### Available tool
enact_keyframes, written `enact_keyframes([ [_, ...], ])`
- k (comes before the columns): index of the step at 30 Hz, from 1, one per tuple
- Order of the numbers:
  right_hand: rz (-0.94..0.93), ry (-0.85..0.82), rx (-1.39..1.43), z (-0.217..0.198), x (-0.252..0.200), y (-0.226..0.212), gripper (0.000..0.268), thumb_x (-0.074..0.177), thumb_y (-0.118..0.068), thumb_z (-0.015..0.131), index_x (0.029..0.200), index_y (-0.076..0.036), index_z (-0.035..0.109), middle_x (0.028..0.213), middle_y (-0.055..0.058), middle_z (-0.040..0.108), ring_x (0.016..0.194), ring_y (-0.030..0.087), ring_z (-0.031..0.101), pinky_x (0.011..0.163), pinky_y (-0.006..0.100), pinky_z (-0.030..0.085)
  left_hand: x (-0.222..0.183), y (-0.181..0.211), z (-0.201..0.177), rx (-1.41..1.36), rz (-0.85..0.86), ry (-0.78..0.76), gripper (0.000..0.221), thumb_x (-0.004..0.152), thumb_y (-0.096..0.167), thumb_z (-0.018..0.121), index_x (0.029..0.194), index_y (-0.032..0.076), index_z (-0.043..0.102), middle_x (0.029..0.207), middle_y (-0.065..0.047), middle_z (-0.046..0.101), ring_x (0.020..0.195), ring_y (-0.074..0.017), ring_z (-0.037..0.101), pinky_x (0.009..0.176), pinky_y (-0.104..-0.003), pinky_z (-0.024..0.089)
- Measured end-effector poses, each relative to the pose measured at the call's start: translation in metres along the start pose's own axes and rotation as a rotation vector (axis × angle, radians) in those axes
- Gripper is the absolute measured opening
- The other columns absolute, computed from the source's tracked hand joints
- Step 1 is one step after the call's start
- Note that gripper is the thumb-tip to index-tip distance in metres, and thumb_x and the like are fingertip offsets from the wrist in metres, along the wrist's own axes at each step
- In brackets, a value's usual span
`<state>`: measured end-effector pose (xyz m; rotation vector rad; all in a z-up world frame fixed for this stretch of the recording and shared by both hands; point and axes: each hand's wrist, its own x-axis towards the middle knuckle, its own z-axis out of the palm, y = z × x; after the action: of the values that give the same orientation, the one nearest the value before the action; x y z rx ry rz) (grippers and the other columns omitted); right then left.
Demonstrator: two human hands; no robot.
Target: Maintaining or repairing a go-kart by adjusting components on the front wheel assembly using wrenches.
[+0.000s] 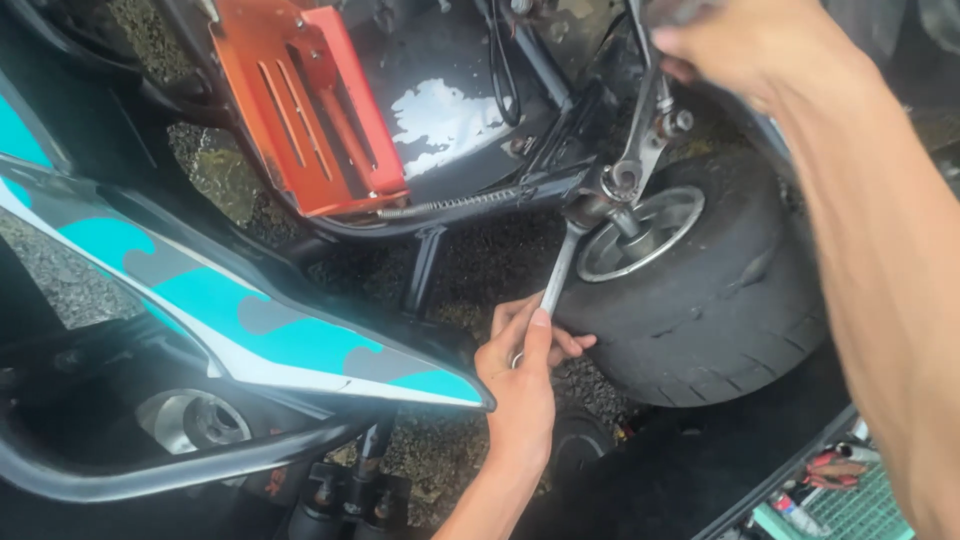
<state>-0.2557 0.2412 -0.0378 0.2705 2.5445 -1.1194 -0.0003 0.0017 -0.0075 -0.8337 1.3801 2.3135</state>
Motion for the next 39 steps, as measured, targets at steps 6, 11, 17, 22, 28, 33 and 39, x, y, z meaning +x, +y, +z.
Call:
enact_keyframes([
  [6, -0.351, -0.044, -0.496, 0.054, -0.033, -0.105, 0.037, 0.091, -0.022, 0.076, 0.121, -0.001, 0.071, 0.107, 0.024, 0.073, 0.095, 0.038, 0.070, 0.083, 0.047, 0.053, 0.002, 0.002, -0.003, -0.003, -0.022, -0.018, 0.039, 0.104, 0.013, 0.049, 0.128, -0.013, 0.065, 0.110, -0.011, 0.050, 0.074, -0.0124, 0.062, 0.087, -0.041, 0.067],
  [11, -0.421, 0.054, -0.489, 0.080, -0.094, -0.139, 0.037, 0.089, -0.026, 0.081, 0.109, 0.004, 0.072, 0.100, 0.028, 0.072, 0.098, 0.043, 0.069, 0.086, 0.048, 0.054, 0.000, 0.007, 0.000, -0.017, -0.036, 0.006, 0.038, 0.104, 0.012, 0.048, 0.127, -0.013, 0.065, 0.109, -0.010, 0.051, 0.074, -0.0129, 0.062, 0.087, -0.040, 0.065],
  [17, -0.740, 0.167, -0.439, 0.073, -0.170, -0.129, 0.023, 0.099, -0.019, 0.075, 0.095, 0.002, 0.066, 0.091, 0.019, 0.068, 0.088, 0.041, 0.066, 0.077, 0.050, 0.052, -0.003, 0.002, 0.001, -0.008, -0.033, -0.001, 0.037, 0.104, 0.011, 0.049, 0.127, -0.014, 0.064, 0.109, -0.011, 0.050, 0.074, -0.0131, 0.062, 0.085, -0.038, 0.067],
  [22, -0.780, 0.120, -0.483, 0.044, -0.220, -0.107, 0.017, 0.094, -0.017, 0.076, 0.102, -0.004, 0.069, 0.093, 0.010, 0.069, 0.086, 0.031, 0.067, 0.078, 0.041, 0.054, -0.003, 0.007, 0.001, -0.006, -0.018, -0.003, 0.037, 0.103, 0.011, 0.050, 0.127, -0.013, 0.065, 0.112, -0.009, 0.052, 0.075, -0.0130, 0.064, 0.086, -0.037, 0.066],
  [28, -0.412, 0.160, -0.199, 0.009, -0.239, -0.092, 0.036, 0.085, -0.008, 0.076, 0.119, -0.003, 0.067, 0.101, 0.004, 0.072, 0.088, 0.013, 0.069, 0.081, 0.030, 0.055, -0.003, 0.007, -0.001, -0.022, -0.019, -0.018, 0.038, 0.103, 0.013, 0.051, 0.128, -0.012, 0.066, 0.110, -0.011, 0.052, 0.076, -0.0136, 0.065, 0.088, -0.038, 0.067],
  [33, -0.402, 0.245, -0.276, -0.010, -0.232, -0.074, 0.041, 0.080, 0.000, 0.079, 0.119, 0.005, 0.068, 0.109, 0.016, 0.069, 0.094, 0.021, 0.065, 0.082, 0.032, 0.051, -0.003, 0.005, -0.003, -0.021, -0.024, -0.020, 0.038, 0.103, 0.013, 0.051, 0.127, -0.012, 0.066, 0.111, -0.011, 0.052, 0.076, -0.0144, 0.066, 0.089, -0.039, 0.065],
  [39, -0.155, 0.313, -0.027, -0.009, -0.232, -0.044, 0.033, 0.090, -0.005, 0.075, 0.121, 0.003, 0.066, 0.113, 0.010, 0.070, 0.099, 0.015, 0.064, 0.087, 0.028, 0.053, -0.001, 0.008, 0.000, -0.029, -0.038, -0.017, 0.038, 0.103, 0.014, 0.051, 0.128, -0.010, 0.065, 0.114, -0.010, 0.052, 0.077, -0.0153, 0.068, 0.089, -0.038, 0.066],
])
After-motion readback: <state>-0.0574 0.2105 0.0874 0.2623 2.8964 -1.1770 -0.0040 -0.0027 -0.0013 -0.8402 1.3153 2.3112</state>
